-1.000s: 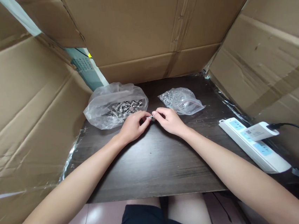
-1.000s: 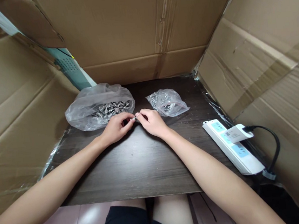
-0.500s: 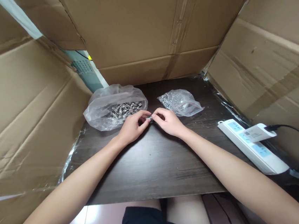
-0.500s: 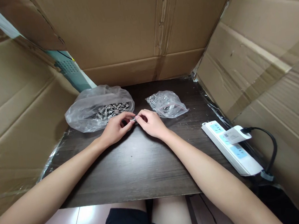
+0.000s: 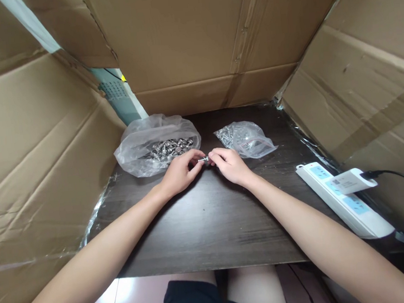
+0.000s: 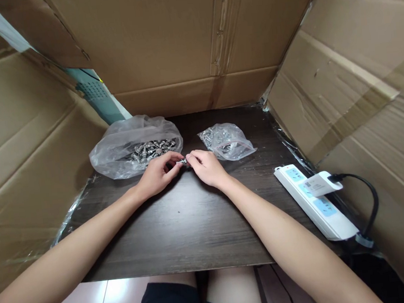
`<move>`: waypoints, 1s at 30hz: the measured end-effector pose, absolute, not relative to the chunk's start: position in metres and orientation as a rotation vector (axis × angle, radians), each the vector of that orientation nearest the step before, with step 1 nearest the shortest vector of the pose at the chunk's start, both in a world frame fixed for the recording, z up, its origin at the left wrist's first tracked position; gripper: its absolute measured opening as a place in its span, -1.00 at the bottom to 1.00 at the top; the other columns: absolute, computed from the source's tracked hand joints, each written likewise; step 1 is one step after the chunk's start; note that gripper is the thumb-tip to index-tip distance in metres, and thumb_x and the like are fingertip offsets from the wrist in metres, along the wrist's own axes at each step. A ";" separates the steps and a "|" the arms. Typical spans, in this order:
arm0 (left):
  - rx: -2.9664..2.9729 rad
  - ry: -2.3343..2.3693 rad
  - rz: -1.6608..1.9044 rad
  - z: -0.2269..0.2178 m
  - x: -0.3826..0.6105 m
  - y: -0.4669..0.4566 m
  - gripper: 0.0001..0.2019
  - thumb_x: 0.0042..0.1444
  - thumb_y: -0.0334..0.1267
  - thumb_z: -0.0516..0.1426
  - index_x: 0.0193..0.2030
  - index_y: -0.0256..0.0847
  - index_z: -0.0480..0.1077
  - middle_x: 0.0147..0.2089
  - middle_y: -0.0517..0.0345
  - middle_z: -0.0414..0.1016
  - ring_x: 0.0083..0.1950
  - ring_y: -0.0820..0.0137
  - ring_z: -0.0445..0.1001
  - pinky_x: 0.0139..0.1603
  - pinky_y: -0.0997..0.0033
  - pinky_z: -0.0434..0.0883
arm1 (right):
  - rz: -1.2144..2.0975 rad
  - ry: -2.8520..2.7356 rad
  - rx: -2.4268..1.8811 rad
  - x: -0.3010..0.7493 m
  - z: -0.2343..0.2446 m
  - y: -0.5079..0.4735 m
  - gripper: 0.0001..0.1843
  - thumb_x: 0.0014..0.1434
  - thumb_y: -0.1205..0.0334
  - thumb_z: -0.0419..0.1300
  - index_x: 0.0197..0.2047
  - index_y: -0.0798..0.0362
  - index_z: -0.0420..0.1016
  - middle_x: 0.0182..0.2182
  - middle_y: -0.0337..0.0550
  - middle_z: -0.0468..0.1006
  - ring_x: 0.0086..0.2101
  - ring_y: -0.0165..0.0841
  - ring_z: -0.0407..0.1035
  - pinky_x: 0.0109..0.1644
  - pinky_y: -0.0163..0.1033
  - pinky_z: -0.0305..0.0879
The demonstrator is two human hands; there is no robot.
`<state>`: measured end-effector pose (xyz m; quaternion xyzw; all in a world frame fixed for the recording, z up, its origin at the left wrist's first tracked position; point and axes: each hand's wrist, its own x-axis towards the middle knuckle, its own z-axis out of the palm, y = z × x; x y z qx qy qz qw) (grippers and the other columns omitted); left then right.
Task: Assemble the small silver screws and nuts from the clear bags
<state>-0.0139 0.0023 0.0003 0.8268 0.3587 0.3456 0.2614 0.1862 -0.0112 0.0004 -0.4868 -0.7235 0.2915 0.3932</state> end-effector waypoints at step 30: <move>2.250 0.971 0.916 0.001 -0.014 0.002 -0.80 0.30 -0.27 0.15 0.03 -0.18 0.45 -0.12 0.11 0.64 -0.19 0.39 0.58 -0.20 0.43 0.48 | 0.787 -1.866 -1.244 0.185 0.002 -0.014 -0.81 0.22 0.11 0.21 -0.36 0.04 0.45 -0.51 -0.27 0.46 -0.49 -0.41 0.26 -0.36 -0.27 0.18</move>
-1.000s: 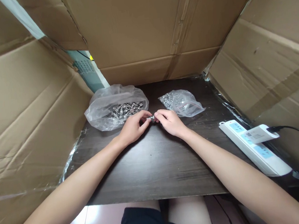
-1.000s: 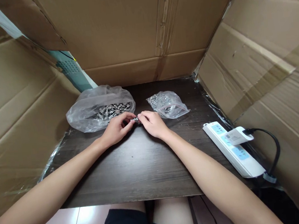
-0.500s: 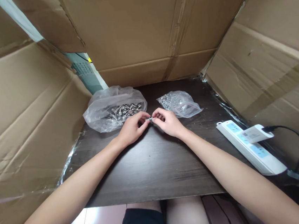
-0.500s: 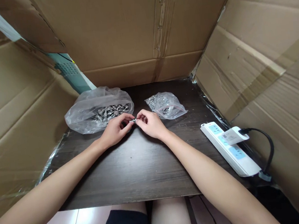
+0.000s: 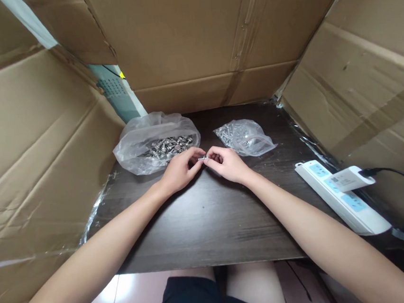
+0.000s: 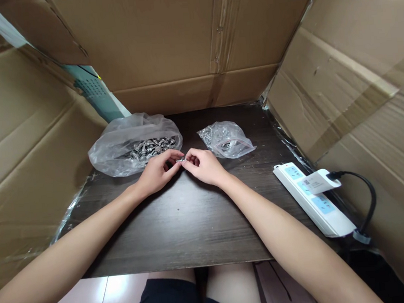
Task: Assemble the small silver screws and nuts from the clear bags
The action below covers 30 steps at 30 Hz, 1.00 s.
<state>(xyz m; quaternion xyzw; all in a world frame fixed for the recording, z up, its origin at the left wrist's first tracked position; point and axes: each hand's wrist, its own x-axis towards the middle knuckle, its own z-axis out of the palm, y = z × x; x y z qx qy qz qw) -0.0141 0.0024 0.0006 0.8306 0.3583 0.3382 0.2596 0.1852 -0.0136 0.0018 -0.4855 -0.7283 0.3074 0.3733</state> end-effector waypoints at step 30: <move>2.283 0.982 0.918 0.002 -0.013 -0.001 -0.81 0.23 -0.27 0.19 -0.03 -0.17 0.44 -0.18 0.16 0.59 -0.27 0.41 0.55 -0.20 0.42 0.48 | 0.841 -1.868 -1.213 0.186 0.003 -0.014 -0.81 0.24 0.14 0.20 -0.35 0.05 0.50 -0.47 -0.25 0.51 -0.46 -0.40 0.29 -0.32 -0.26 0.19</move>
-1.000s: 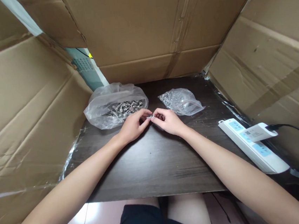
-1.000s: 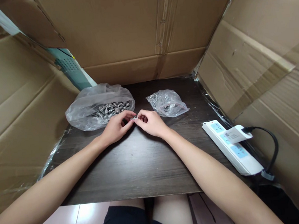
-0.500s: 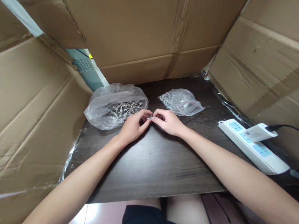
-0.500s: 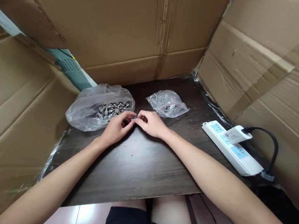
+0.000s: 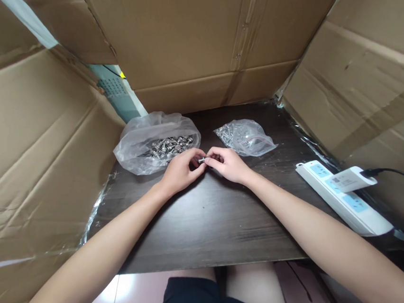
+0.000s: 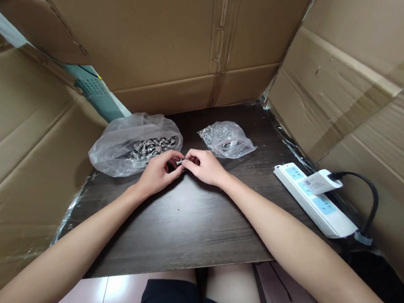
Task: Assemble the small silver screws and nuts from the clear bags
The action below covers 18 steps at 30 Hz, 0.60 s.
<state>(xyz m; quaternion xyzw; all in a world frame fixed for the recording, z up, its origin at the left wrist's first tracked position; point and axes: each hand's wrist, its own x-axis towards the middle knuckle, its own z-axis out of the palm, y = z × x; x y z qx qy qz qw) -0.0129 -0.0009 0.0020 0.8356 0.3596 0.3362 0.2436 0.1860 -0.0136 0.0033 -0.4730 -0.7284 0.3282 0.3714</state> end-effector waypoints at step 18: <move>2.148 0.943 0.951 0.001 -0.013 0.000 -0.89 0.15 -0.34 0.22 -0.17 -0.23 0.43 -0.34 0.21 0.54 -0.37 0.49 0.50 -0.38 0.56 0.43 | 0.803 -1.867 -1.277 0.185 0.005 -0.015 -0.53 0.30 -0.02 0.11 -0.58 0.04 0.31 -0.64 -0.31 0.25 -0.53 -0.43 0.12 -0.40 -0.25 0.03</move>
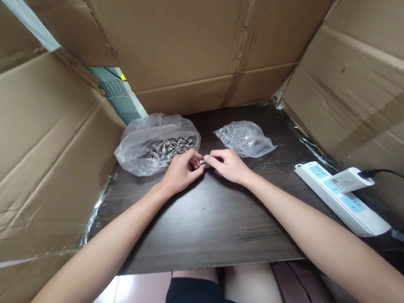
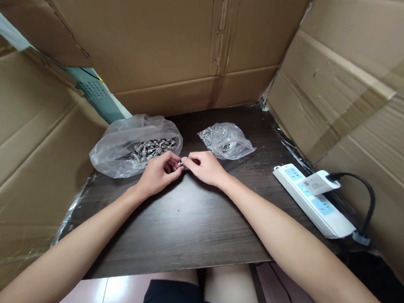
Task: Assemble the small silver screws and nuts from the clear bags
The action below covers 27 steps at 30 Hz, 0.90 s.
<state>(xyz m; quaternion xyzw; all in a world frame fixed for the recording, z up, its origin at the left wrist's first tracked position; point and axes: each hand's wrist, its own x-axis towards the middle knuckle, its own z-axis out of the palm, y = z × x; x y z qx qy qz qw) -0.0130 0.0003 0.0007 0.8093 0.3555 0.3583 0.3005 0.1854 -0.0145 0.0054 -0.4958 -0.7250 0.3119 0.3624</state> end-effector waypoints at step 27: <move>2.147 0.965 1.002 -0.001 -0.014 0.001 -0.86 0.15 -0.33 0.22 -0.15 -0.22 0.41 -0.34 0.21 0.52 -0.35 0.47 0.50 -0.35 0.53 0.45 | 0.806 -1.833 -1.244 0.186 0.003 -0.013 -0.67 0.29 0.10 0.07 -0.48 0.03 0.40 -0.55 -0.26 0.40 -0.48 -0.39 0.25 -0.32 -0.24 0.13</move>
